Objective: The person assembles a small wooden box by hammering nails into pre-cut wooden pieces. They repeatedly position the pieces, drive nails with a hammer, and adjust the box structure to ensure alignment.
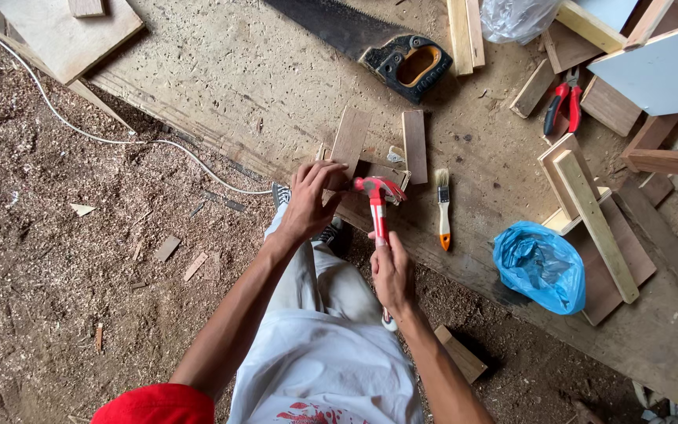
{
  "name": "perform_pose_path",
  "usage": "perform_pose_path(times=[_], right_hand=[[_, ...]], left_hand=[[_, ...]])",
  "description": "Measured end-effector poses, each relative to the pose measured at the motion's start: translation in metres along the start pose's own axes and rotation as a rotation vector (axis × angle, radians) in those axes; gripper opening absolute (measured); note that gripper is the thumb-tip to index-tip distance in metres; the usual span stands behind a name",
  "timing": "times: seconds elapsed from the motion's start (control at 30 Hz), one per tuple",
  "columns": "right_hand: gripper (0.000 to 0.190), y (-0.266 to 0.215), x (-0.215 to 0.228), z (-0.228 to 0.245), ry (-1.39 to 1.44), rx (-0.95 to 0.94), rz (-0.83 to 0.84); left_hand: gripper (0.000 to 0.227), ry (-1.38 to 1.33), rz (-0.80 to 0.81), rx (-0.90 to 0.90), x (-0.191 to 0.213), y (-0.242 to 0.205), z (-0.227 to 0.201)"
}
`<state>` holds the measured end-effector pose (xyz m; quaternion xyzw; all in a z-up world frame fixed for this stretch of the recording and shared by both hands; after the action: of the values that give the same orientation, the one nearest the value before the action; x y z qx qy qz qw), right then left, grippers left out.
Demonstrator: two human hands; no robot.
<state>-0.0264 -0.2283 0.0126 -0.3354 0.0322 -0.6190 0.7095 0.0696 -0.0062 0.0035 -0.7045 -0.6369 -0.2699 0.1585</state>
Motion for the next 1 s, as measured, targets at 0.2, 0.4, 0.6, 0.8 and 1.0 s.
perform_pose_path(times=[0.2,0.4,0.6,0.8,1.0], right_hand=[[0.038,-0.013,0.007,0.089,0.224,0.038,0.110],[0.040,-0.001,0.010,0.120,0.150,0.027,-0.028],[0.054,-0.006,0.008,0.166,-0.278,0.433,-0.226],[0.059,-0.002,-0.012,0.167,-0.399,0.088,-0.152],[0.057,-0.005,-0.022,0.169,-0.366,-0.052,-0.179]], left_hand=[[0.070,0.034,0.003,-0.116,0.026,0.011,-0.021],[0.083,0.062,0.063,-0.104,0.041,0.026,-0.025],[0.089,0.121,0.214,-0.080,0.042,0.041,-0.018],[0.093,0.081,0.199,-0.164,0.046,0.048,-0.019],[0.096,0.103,0.289,-0.150,0.045,0.052,-0.012]])
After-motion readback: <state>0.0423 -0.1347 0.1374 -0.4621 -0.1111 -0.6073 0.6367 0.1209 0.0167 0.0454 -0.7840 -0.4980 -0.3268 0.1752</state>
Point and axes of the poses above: each hand's wrist, its own y-axis towards the middle knuckle, its own x-axis out of the back of the hand, z = x × y, the point moved 7 cm from there along y, towards the middle knuckle, and after that the axes turned 5 degrees about -x, right-handed, at the moved point
